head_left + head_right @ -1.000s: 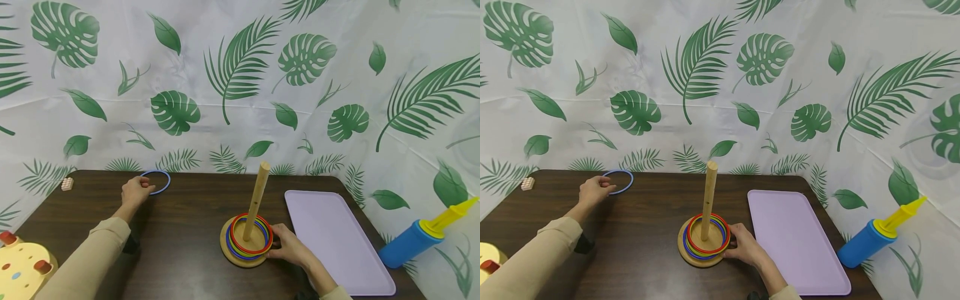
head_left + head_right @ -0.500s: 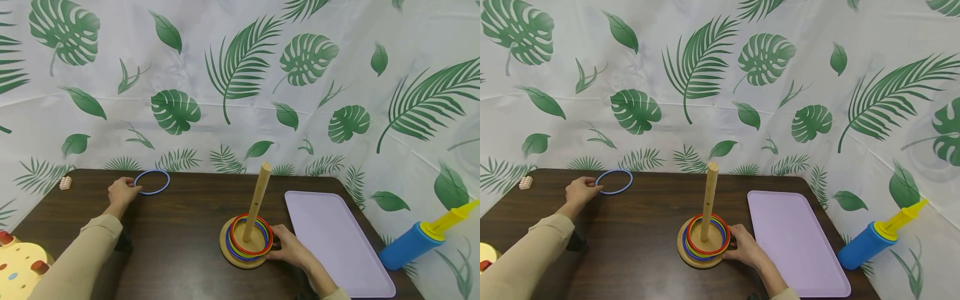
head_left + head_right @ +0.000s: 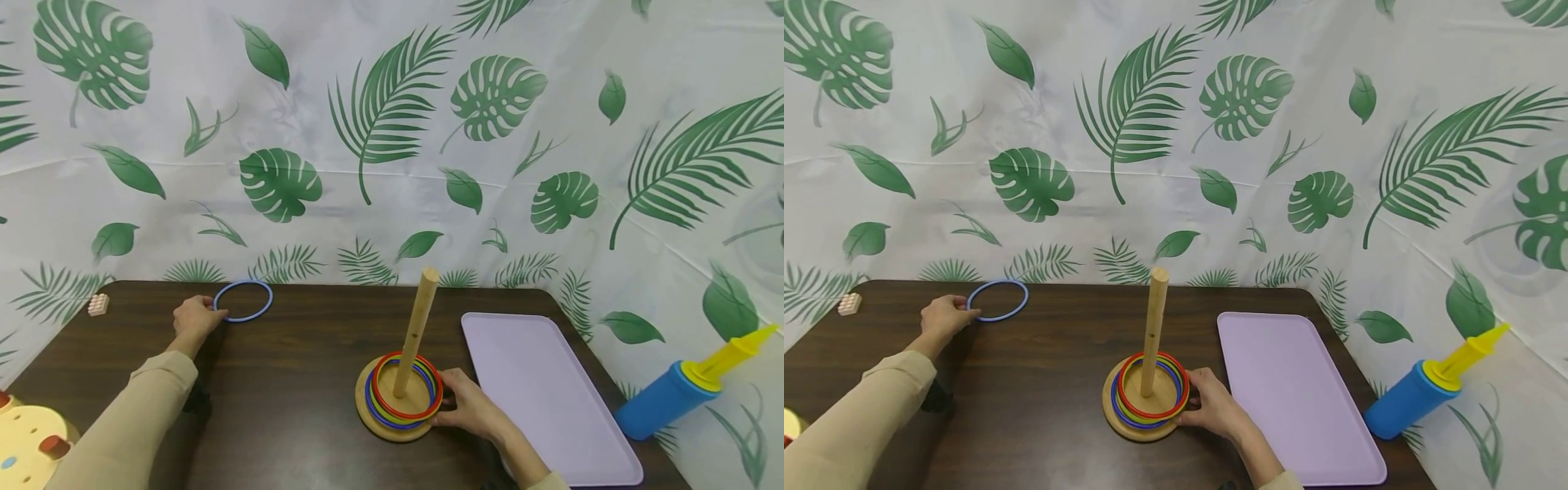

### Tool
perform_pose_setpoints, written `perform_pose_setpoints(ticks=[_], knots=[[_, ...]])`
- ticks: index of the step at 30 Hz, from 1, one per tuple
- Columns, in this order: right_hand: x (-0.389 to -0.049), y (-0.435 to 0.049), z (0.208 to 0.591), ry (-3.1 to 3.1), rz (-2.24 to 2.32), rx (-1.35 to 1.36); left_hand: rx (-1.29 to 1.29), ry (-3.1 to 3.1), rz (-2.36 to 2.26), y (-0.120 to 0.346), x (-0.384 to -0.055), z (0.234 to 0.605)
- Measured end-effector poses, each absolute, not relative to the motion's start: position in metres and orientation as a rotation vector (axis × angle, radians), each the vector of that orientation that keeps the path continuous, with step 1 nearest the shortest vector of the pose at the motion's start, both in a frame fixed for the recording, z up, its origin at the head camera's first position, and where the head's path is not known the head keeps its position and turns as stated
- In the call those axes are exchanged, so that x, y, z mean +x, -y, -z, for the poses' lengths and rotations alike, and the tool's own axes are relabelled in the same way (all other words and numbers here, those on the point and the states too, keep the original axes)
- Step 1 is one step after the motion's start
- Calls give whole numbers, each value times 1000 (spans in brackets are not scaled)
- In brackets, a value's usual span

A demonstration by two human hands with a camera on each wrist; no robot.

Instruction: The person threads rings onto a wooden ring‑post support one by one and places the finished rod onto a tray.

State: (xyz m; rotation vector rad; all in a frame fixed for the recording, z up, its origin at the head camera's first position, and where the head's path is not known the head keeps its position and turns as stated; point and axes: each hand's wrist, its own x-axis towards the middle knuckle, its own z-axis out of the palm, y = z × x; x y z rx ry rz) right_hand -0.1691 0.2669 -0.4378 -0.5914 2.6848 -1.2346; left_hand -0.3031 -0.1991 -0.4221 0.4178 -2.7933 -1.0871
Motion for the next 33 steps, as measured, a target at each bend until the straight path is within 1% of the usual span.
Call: perform_pose_setpoints(ticks=[11,33], knots=[[-170,-266,440,-2679,1227,-564,462,2839,1070,198,-304,419],[-169,-267,437,-2678,1240,-597,503,2923,1015,195,-308,412]])
